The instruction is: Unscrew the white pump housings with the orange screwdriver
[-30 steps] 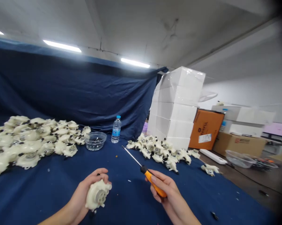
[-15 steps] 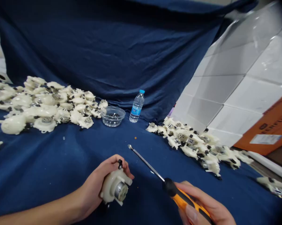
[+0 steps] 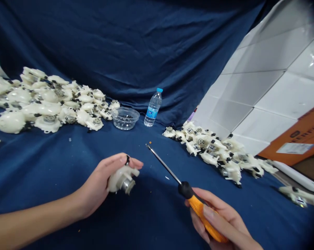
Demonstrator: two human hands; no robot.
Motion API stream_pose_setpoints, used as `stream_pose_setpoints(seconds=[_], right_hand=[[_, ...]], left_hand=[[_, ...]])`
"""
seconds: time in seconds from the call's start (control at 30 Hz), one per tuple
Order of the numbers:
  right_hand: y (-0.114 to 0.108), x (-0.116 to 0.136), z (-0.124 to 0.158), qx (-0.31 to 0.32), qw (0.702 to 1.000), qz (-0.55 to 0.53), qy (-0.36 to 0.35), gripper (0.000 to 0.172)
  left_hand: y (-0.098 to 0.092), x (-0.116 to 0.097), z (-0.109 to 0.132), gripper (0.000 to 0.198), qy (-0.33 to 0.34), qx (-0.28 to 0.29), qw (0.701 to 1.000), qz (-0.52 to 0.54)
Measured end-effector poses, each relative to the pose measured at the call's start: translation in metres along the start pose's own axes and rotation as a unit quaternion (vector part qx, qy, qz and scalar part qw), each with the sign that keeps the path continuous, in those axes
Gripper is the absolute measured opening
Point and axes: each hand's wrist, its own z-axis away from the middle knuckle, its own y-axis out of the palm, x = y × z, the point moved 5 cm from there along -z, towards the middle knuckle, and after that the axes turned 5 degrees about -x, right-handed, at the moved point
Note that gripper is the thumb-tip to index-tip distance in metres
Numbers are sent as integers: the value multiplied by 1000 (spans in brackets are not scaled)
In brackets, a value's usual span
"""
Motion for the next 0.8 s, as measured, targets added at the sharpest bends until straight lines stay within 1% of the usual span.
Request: stream_pose_setpoints(seconds=[0.07,0.13,0.23,0.33,0.4,0.47,0.63,0.8], right_hand=[[7,-3,1,31,996,-57,55,37],[15,-5,3,59,992,-78,80,35],[23,-9,9,97,991,-49,82,35],[28,-13,15,126,989,10,78,36],[27,-14,16,125,988,64,59,35],[25,-14,15,109,989,99,35,33],[22,-13,14,80,990,112,4,34],[25,-15,17,71,990,121,2,35]], left_hand=[[-3,-6,-3,27,19,-9,1000,9],[-6,-9,-4,25,31,-14,999,17],[-7,-10,-4,23,43,-12,999,6],[-7,-9,-2,20,49,-3,999,-7],[-5,-8,-2,22,45,6,999,-9],[-4,-7,-3,23,43,12,999,-14],[-5,-8,-3,21,54,0,998,-37],[-4,-8,-3,22,63,14,997,-43]])
